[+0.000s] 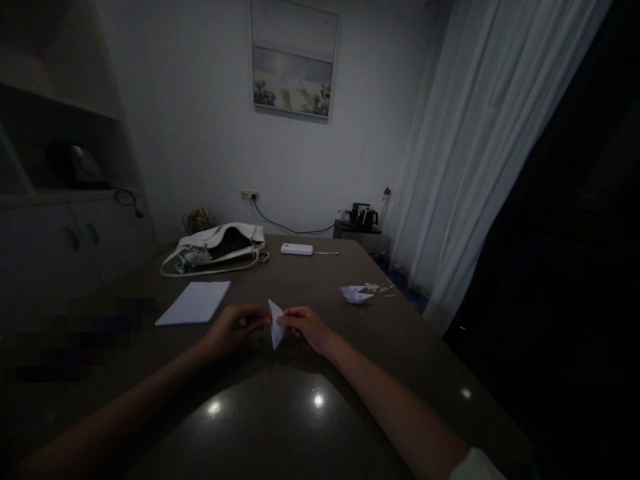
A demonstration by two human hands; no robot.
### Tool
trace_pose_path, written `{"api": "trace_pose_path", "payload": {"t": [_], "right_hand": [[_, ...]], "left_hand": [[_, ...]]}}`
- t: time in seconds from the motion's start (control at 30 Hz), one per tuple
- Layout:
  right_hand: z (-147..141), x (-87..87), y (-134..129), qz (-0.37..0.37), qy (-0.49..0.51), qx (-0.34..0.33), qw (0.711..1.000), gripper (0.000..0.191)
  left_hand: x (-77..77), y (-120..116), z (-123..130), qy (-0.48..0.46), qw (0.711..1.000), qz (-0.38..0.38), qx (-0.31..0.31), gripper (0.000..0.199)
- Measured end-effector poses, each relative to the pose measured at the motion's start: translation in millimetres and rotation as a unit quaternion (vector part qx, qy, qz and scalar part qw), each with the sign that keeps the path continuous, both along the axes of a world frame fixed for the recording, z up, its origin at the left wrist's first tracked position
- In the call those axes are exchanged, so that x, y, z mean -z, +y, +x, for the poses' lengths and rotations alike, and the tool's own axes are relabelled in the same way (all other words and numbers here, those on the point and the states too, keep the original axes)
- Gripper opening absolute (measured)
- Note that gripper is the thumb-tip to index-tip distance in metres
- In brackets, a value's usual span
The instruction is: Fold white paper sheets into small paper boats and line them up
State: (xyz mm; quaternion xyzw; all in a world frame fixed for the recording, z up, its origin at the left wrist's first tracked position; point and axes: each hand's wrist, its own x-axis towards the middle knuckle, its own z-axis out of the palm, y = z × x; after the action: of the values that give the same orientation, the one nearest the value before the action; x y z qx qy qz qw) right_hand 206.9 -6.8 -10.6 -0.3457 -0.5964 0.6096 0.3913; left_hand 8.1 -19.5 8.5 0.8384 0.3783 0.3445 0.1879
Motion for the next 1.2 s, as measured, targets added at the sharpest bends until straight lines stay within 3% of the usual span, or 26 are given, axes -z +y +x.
{"api": "trace_pose_path", "payload": {"t": [0.17,0.53,0.63,0.8,0.9,1.07,1.2], "right_hand": [[-1.2,0.8,2.4,-0.015,0.024,0.017,0.999,0.023],[0.7,-2.2,1.1,-0.047,0.053,-0.019,0.997,0.027],[1.4,0.2,2.8,-0.045,0.053,-0.018,0.997,0.029],[1.3,2.3,4.6,-0.052,0.064,-0.001,0.997,0.026],[1.0,1.6,4.1,-0.068,0.075,0.010,0.995,0.024],[1.4,-0.6,1.4,-0.066,0.081,-0.018,0.994,0.024],[0.6,-0.4,0.6,-0.047,0.069,-0.039,0.996,0.026]], "left_hand": [[2.2,-0.4,1.2,-0.008,1.000,-0.004,-0.008,0.025],[-0.5,-5.2,-0.9,0.067,0.990,0.124,-0.017,0.026],[-1.5,-6.4,-0.3,0.060,0.991,0.121,-0.018,0.025],[-0.5,-4.2,1.1,-0.003,0.998,0.054,-0.030,0.026],[0.2,-1.9,5.0,-0.084,0.995,-0.031,-0.041,0.031],[1.8,-3.2,14.2,-0.179,0.954,-0.230,0.065,0.040],[3.7,-4.8,17.1,-0.216,0.926,-0.291,0.108,0.040]]}}
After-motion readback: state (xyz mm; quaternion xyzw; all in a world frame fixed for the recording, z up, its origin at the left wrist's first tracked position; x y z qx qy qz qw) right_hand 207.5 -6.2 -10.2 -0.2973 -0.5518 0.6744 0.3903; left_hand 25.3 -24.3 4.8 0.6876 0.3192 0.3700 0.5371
